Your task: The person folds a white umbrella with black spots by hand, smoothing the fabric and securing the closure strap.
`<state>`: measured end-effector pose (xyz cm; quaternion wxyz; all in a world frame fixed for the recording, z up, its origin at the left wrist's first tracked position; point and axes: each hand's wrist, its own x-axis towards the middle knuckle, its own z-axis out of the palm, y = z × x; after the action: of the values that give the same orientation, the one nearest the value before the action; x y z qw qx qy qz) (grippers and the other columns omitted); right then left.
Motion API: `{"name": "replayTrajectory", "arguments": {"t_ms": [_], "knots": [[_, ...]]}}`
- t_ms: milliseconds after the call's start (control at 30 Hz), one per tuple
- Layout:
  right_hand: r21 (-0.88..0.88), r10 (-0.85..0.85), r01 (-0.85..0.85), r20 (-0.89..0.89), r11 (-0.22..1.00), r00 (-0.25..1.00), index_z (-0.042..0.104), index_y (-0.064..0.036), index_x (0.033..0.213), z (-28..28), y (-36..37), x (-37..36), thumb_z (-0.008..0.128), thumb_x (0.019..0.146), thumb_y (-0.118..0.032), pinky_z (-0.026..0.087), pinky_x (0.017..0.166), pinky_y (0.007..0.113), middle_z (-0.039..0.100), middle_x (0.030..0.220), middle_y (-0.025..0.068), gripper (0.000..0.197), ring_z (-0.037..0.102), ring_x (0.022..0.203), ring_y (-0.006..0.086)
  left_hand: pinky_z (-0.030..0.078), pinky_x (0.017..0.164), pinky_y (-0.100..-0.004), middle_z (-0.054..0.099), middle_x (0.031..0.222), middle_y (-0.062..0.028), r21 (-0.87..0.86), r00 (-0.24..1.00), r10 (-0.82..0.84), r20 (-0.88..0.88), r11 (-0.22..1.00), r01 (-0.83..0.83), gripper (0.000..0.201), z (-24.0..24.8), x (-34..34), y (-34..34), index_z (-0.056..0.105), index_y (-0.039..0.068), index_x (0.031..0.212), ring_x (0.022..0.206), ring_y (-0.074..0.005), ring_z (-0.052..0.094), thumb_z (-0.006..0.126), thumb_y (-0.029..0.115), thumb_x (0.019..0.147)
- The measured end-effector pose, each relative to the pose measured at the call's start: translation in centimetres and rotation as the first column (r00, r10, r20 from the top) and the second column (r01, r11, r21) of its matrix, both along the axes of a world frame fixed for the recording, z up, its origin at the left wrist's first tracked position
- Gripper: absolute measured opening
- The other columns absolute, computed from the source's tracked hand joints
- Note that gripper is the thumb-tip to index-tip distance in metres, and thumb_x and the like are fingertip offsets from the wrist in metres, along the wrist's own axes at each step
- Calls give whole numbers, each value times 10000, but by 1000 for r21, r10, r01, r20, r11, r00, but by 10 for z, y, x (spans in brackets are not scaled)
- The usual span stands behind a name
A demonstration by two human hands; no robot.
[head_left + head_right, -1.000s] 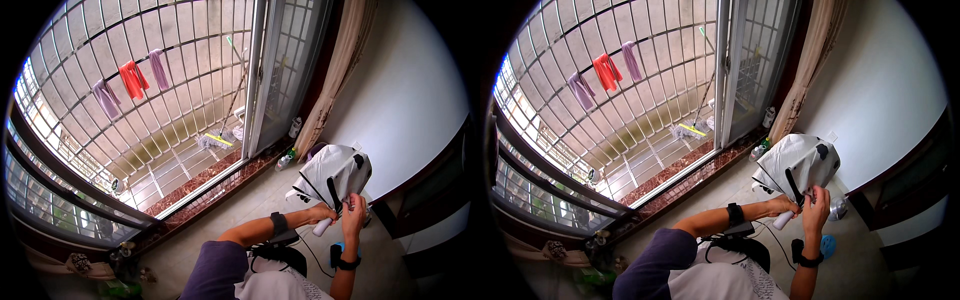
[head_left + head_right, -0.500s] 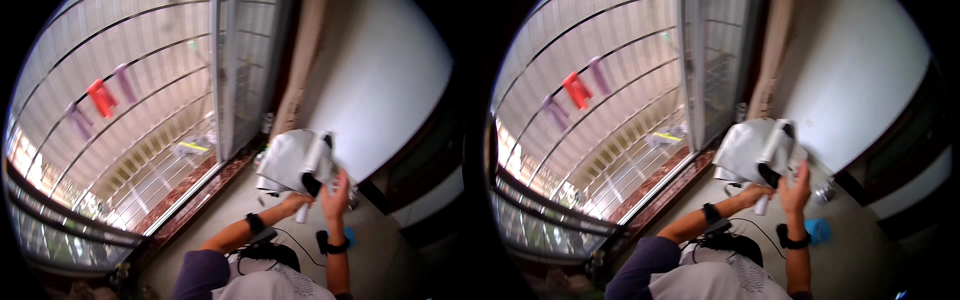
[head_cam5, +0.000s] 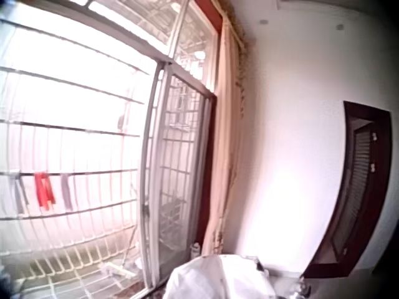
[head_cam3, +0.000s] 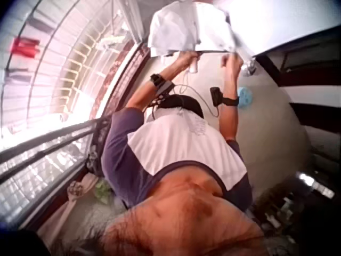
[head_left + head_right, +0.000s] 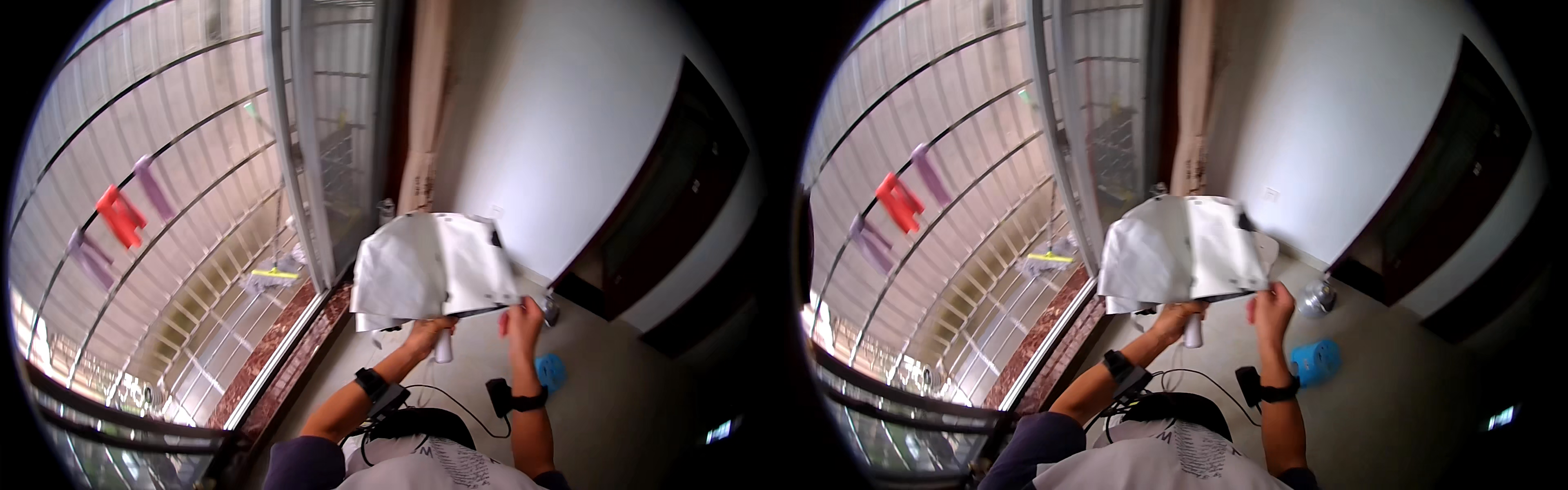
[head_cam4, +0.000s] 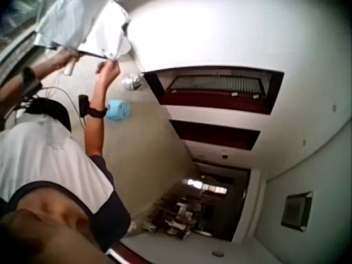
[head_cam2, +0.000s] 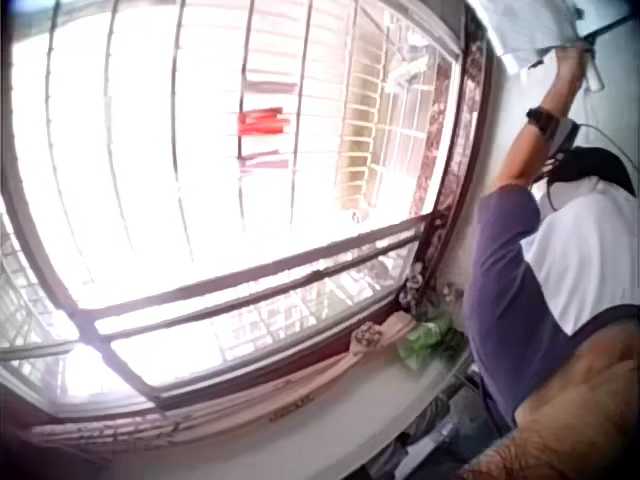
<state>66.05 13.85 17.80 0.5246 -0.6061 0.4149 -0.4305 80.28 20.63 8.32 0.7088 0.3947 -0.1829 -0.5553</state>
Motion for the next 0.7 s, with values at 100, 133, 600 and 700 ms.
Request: {"name": "replayTrajectory", "arguments": {"t_ms": [100, 133, 600, 700], "knots": [[436, -36, -143, 377, 889, 925, 469, -22, 698, -31, -18, -19, 439, 784, -351, 435, 424, 273, 527, 611, 77, 341, 519, 515, 154, 430, 544, -259, 545, 664, -96, 71, 983, 55, 176, 995, -69, 171, 14, -10, -3, 542, -50, 770, 570, -155, 512, 566, 32, 623], [479, -41, -200, 447, 854, 893, 478, -17, 749, -28, -13, -14, 433, 785, -367, 456, 514, 295, 537, 693, 90, 354, 529, 604, 172, 432, 544, -259, 547, 656, -95, 85, 965, 75, 251, 991, -99, 160, 5, -9, -7, 551, -48, 762, 574, -157, 521, 560, 47, 634], [-393, 41, -111, -182, 913, 982, 307, 6, 1152, -39, -33, 33, 396, 812, -132, 298, 870, 307, 363, 1158, 110, 378, 369, 1044, 200, 438, 533, -267, 556, 657, -97, 72, 877, 21, 480, 995, -63, 119, 23, -21, -5, 557, -7, 710, 602, -155, 540, 533, 91, 648], [-637, -172, -110, -364, 763, 915, 313, 10, 1146, -35, -52, 24, 399, 811, -134, 298, 869, 307, 367, 1154, 115, 375, 371, 1043, 202, 424, 509, -272, 550, 608, -87, 50, 945, 61, 323, 995, -81, 172, 8, -25, -7, 552, -16, 697, 542, -148, 523, 555, 145, 638]]}}
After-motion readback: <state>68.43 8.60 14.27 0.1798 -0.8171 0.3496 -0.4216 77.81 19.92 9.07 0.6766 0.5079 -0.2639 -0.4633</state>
